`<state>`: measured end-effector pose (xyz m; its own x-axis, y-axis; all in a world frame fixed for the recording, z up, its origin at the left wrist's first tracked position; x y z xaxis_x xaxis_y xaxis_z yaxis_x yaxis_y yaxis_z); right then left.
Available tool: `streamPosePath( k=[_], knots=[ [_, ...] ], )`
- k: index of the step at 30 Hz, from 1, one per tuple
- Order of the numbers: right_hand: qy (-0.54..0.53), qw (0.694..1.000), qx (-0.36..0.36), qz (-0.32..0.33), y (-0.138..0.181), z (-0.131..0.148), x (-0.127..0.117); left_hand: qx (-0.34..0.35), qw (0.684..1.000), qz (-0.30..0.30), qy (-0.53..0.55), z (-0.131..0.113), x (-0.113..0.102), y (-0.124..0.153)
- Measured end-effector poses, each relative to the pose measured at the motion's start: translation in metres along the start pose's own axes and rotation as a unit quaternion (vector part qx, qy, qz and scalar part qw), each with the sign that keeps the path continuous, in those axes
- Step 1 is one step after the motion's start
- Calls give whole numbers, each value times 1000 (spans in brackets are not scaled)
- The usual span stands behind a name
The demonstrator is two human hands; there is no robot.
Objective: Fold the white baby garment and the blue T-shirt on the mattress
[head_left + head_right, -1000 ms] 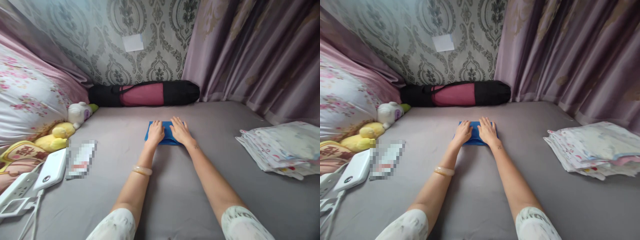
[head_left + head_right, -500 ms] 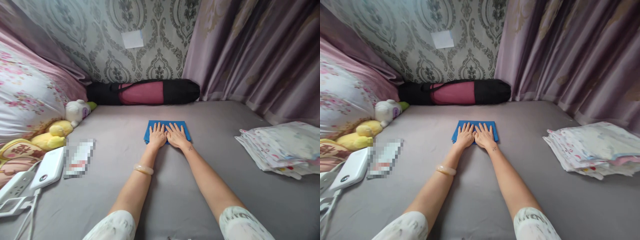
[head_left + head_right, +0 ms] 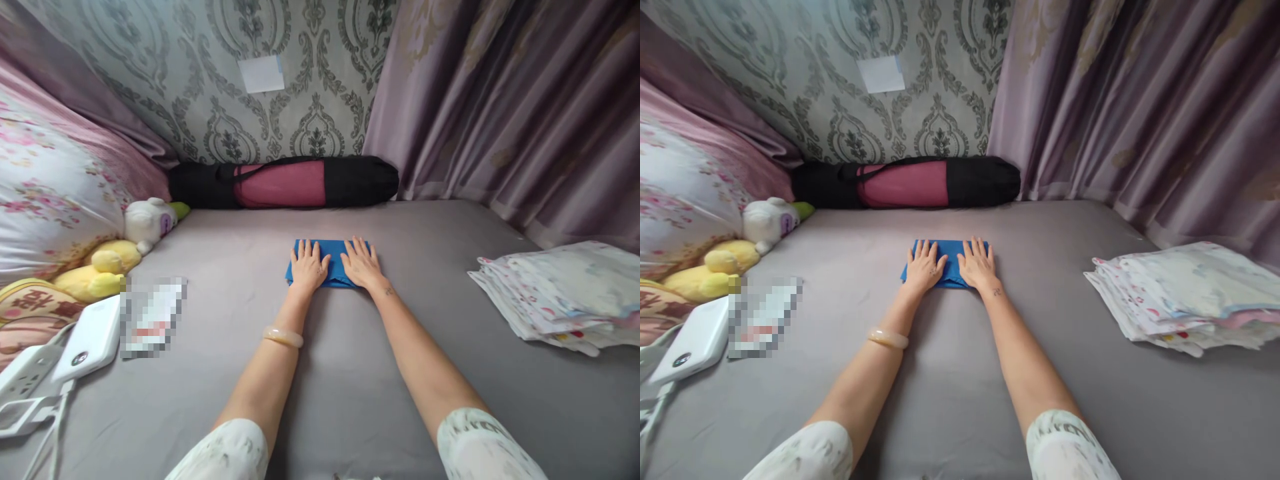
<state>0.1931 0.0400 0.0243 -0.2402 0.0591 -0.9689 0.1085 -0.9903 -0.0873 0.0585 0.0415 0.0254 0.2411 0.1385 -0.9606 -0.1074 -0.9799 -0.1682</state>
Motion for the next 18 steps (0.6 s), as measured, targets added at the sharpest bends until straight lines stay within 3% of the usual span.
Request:
streamPosePath(
  k=[4,13,18],
  knots=[
    [9,999,6,37,0,-5,14,-25,998,51,-20,8,13,0],
    [-9,999,19,49,-2,-8,12,-21,999,45,-11,6,8,1],
    [-19,997,69,-6,-6,-27,3,-45,999,12,2,16,-2,1]
  ],
)
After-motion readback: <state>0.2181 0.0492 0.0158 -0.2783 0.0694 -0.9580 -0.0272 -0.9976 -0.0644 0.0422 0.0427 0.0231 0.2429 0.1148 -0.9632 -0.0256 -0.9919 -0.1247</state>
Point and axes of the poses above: each hand's wrist, its own y-axis away from the middle knuckle, its own x-axis out of the palm, z = x × y, the point moved 9 cm from there along -y, towards the middle knuckle
